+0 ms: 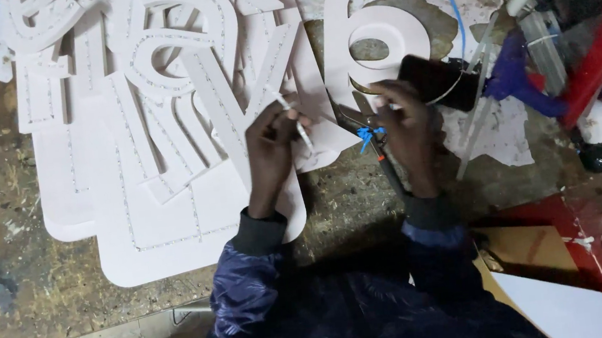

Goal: Applying flexible LED strips to the interior of sign letters by peeling adhesive backing, pressing them into place, and cutting them with scissors.

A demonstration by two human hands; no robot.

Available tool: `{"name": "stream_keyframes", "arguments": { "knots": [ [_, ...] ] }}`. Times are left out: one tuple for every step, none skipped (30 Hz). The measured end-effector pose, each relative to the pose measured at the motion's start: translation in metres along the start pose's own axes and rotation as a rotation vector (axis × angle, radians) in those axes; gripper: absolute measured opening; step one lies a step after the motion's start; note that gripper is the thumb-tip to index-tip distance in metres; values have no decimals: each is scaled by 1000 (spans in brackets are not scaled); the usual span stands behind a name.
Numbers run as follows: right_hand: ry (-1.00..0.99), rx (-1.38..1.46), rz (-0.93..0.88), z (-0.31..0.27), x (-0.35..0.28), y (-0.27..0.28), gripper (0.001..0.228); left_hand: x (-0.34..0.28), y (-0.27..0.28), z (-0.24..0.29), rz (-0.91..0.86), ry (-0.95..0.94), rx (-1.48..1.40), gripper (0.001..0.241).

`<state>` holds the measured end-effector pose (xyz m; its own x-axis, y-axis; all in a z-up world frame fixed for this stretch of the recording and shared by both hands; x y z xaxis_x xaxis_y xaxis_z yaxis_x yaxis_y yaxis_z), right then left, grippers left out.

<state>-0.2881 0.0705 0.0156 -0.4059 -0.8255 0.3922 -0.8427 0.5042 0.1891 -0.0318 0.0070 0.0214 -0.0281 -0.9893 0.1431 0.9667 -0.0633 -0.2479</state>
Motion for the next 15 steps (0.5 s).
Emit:
{"name": "stream_keyframes", "arguments": {
  "knots": [
    [-12, -4, 3, 1, -4, -19, 26, -5, -5, -2, -4, 12, 2, 14],
    [-54, 118, -87, 3, -9, -45, 27, -11, -12, -2, -36, -5, 98, 15],
    [-85, 247, -177, 3, -8, -75, 31, -10, -18, 0, -67, -35, 195, 16],
    [-86, 249, -174, 3, -11, -79, 31, -14, -20, -1, -70, -35, 197, 16],
    [-50, 270, -180, -1, -10, -85, 28, -15, -20, 0, -69, -59, 322, 24],
    [-14, 292, -185, -4, -10, -92, 25, -16, -20, -1, -67, -81, 448, 32],
    [-22, 295, -192, -5, -5, -93, 25, -16, -14, 5, -61, -72, 452, 32],
    [-5, 340, -238, -9, -1, -97, 19, -16, -14, 9, -122, -71, 436, 35],
    [16, 381, -275, -12, 5, -98, 17, -14, -17, 13, -191, -75, 416, 40],
    [11, 381, -274, -17, 0, -98, 17, -5, -4, 18, -193, -70, 417, 40],
    [-77, 485, -252, -16, 0, -97, 20, 5, 6, 25, -195, -119, 460, 28],
    [-166, 589, -230, -16, -1, -97, 24, 15, 16, 32, -197, -169, 503, 19],
    [-167, 585, -230, -6, 0, -97, 24, 26, 29, 29, -197, -167, 499, 19],
    [-212, 594, -281, 6, 0, -101, 22, 37, 46, 32, -132, -235, 562, 25],
    [-261, 603, -326, 18, -3, -106, 21, 46, 63, 34, -70, -299, 626, 35]
  ]
}}
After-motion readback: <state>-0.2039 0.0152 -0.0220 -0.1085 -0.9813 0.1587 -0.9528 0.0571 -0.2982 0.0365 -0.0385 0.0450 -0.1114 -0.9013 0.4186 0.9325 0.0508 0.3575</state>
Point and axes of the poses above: each hand's wrist, its own x-axis towards the middle knuckle, its own y-axis out of the back of the hand, z = x × y, the point moved 8 cm from there along x, towards the middle knuckle, and after that the axes turned 6 degrees about z, right-handed, at the moved point
